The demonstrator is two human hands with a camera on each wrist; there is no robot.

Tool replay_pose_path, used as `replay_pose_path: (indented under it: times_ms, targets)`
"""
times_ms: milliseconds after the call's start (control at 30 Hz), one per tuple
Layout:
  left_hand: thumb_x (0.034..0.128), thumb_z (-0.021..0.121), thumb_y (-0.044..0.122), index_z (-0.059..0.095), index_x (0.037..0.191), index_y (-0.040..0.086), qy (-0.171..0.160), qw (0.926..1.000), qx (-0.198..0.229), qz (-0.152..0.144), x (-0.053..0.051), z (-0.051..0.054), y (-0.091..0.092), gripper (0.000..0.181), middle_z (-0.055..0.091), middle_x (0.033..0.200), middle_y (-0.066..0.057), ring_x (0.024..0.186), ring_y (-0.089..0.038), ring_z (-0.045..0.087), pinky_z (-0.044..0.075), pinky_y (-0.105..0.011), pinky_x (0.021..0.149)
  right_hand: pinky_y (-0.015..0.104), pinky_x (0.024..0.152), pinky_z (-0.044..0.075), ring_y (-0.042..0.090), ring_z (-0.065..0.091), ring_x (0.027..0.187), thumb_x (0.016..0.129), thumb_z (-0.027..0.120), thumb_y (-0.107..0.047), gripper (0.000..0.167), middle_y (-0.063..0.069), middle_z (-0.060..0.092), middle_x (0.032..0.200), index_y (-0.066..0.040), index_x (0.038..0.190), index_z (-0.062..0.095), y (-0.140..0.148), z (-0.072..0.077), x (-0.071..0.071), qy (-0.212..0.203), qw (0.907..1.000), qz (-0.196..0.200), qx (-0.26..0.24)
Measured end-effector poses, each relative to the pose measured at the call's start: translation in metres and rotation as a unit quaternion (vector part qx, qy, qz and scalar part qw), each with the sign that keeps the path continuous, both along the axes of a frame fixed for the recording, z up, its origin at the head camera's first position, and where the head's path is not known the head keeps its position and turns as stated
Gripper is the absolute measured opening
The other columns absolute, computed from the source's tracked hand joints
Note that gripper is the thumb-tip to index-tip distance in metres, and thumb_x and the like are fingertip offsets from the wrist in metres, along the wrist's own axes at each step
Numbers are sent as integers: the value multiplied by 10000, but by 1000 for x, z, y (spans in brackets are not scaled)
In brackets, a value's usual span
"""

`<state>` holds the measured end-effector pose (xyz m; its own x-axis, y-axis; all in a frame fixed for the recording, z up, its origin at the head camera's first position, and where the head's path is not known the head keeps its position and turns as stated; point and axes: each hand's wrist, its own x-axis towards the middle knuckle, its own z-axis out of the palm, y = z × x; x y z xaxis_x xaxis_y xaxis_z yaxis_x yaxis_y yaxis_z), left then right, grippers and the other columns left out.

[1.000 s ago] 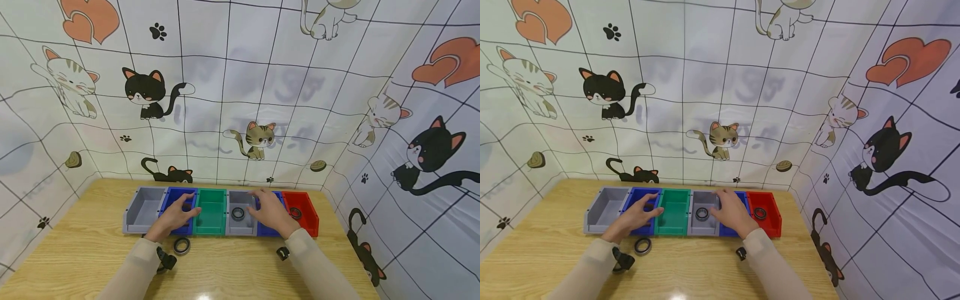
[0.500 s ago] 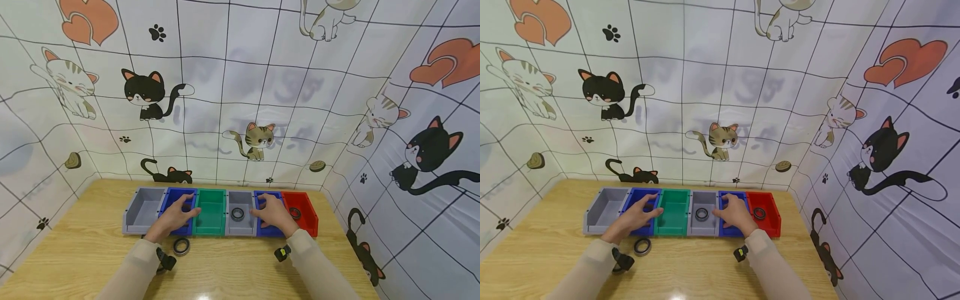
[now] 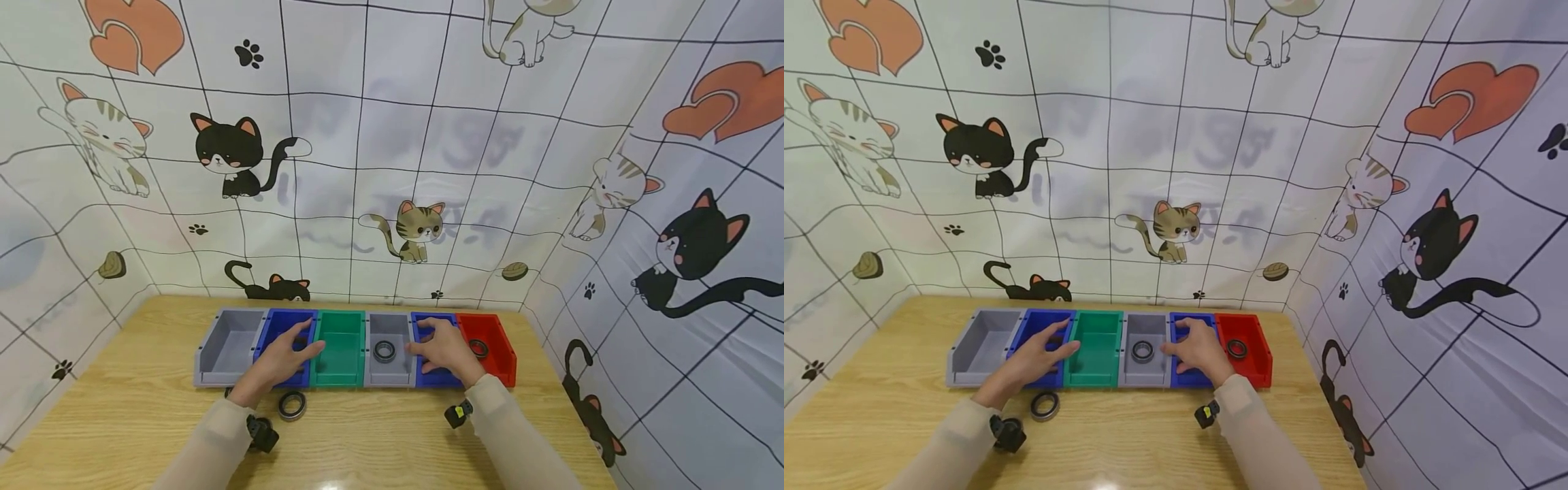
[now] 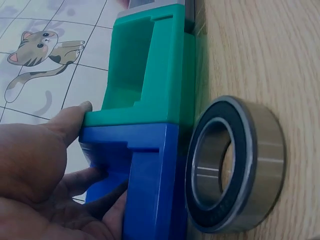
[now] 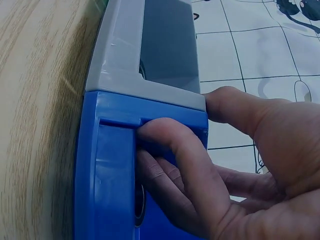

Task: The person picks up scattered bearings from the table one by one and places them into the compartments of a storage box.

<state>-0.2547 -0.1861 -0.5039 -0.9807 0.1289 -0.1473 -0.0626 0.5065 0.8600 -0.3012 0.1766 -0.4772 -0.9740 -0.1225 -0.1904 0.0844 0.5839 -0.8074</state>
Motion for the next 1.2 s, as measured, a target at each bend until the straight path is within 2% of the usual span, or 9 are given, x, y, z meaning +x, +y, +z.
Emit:
replay_pose_path:
  times_ms: [267,467,533,633,700,800,867,1000,1200]
  targets:
    - [1169,722,484,371,1814,61,191,9987,-385,279,5,1,5,847,453,1785,-367,1219,-447,838,662,-654,1097,350,641,707,192,823,676,1003,948,-201,737,207,802,1226,-28,1640,621,1,-2,1,23,10000,-8,64]
    - [1127,807,397,486,1753,43,687,9949,-683,288,14,1,4,788,569,1733,-292,1397,-484,743,686,-600,1067,362,646,709,187,820,658,998,952,-205,728,199,807,1207,-42,1632,634,0,-3,2,37,10000,-64,57]
    - [1101,846,345,527,1718,24,914,9925,-768,277,21,3,3,764,635,1663,-285,1377,-481,751,697,-585,1040,364,645,710,189,822,655,999,951,-203,723,198,811,1205,-45,1631,638,0,-4,2,37,10000,-63,30]
    - [1059,895,262,630,1623,10,1405,9840,-1053,315,32,5,3,672,732,1489,-261,1276,-440,781,691,-584,1020,357,636,706,191,823,649,994,956,-205,724,199,816,1202,-46,1627,643,0,-4,2,58,10000,-75,-2]
    - [1033,917,207,712,1524,9,1791,9745,-1309,328,39,6,4,568,760,1360,-230,1193,-395,783,684,-579,989,354,631,704,193,823,645,992,959,-205,726,200,817,1201,-47,1627,645,0,-4,2,78,9999,-93,3]
    - [1002,941,163,806,1368,55,2214,9588,-1746,347,50,7,5,405,757,1181,-138,1041,-274,737,655,-475,890,359,636,707,199,824,640,988,962,-202,733,204,816,1207,-45,1631,648,0,-5,2,65,9999,-115,-36]
    - [984,956,149,834,1283,89,2348,9525,-1910,341,57,8,6,329,740,1100,-84,975,-202,693,618,-391,832,361,636,707,203,822,633,988,962,-206,737,201,820,1208,-45,1636,649,1,-4,2,66,9999,-116,-38]
    - [968,974,175,838,1163,150,2254,9515,-2072,297,67,8,6,239,705,1019,-6,912,-128,647,570,-297,773,350,624,699,204,814,615,993,959,-216,745,187,834,1194,-44,1648,649,3,-3,2,89,9999,-94,-11]
    - [929,1010,228,836,1072,194,1857,9551,-2303,174,81,2,4,227,703,976,21,888,-117,624,550,-290,745,364,654,711,239,837,647,1007,954,-228,770,208,839,1253,-41,1675,619,3,-1,2,-55,10000,-22,-75]
